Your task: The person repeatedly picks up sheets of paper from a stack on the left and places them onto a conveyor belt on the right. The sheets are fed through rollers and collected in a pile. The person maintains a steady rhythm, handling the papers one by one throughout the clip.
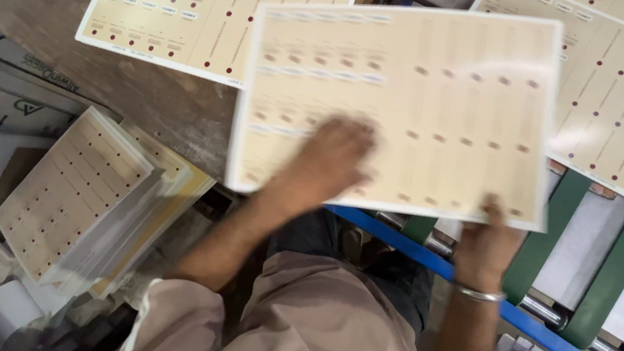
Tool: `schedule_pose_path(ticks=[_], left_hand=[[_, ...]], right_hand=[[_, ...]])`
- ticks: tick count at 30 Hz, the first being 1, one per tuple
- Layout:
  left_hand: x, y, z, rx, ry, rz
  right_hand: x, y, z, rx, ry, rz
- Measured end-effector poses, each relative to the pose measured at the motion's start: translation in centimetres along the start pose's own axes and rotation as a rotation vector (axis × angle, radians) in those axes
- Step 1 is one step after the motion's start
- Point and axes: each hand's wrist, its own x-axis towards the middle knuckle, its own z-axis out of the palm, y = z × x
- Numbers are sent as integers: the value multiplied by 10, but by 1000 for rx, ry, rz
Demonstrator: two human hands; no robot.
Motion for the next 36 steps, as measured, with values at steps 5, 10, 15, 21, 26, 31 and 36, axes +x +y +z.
schedule_pose_path(ticks=[5,10,15,21,26,31,36], left_hand=[[-16,-82,-34,287,64,-266],[-33,-89,-34,231,176,-276],[-39,-83,-32,265,223,-263],[-40,-80,-33,255,240,-247],[-40,-83,-29,259,246,-263],[-39,-82,-32,266,251,-259],[-38,-85,-48,147,156,-250]], right_hand=[[39,-28,-101,5,156,-314],[57,-17,-184,49,514,-352],[28,-1,-203,7,492,-351],[15,-11,-170,-8,392,-345],[32,-15,-154,53,244,-270],[28,3,-147,18,93,-9],[-2,25,-119,-71,49,158]])
